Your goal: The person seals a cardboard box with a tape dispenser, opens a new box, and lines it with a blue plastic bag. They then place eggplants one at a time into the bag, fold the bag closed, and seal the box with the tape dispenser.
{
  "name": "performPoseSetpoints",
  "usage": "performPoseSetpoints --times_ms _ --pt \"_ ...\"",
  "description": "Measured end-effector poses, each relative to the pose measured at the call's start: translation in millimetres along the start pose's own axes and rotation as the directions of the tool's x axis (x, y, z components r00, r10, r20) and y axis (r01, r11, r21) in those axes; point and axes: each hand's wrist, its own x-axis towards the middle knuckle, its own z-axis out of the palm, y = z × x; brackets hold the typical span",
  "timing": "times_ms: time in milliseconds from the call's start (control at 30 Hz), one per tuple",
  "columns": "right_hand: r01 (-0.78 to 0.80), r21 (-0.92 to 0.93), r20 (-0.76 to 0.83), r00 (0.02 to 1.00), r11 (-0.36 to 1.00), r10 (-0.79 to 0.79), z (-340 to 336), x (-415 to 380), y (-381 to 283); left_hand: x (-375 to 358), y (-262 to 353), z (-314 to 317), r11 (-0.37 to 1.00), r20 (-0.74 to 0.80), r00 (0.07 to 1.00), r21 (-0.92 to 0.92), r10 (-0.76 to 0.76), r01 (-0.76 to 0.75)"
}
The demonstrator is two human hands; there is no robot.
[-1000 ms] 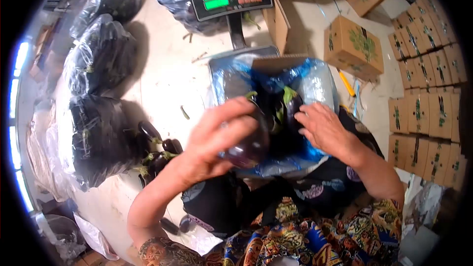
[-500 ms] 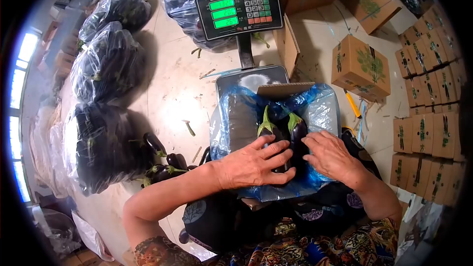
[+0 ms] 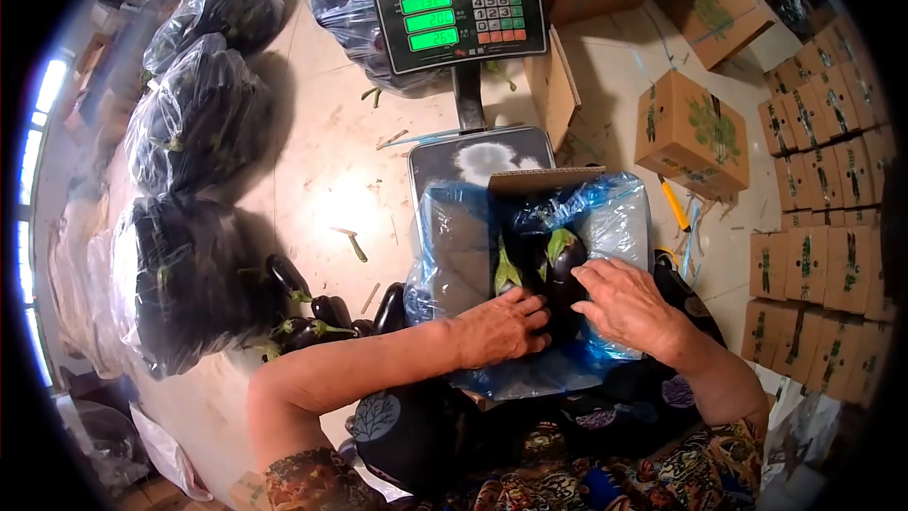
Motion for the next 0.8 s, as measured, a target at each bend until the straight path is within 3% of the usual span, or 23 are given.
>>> performPoseSetpoints --times_ms 233,467,800 --pt "-0.012 -0.017 0.031 0.999 1.0 0.013 -4 -1 -2 -4 -6 -23 0.975 -0.127 0.99 -0.219 -0.059 0.03" --pt "-0.049 -0.016 -0.031 0.998 0.999 0.049 -14 0 -1 -17 -7 -61 0.97 -0.274 0.945 -0.21 -0.176 0.12" --pt "-0.084 0.002 0.008 0.996 0.996 0.084 -23 0 -2 -34 -7 -68 0.943 -0.279 0.924 -0.28 -0.261 0.182"
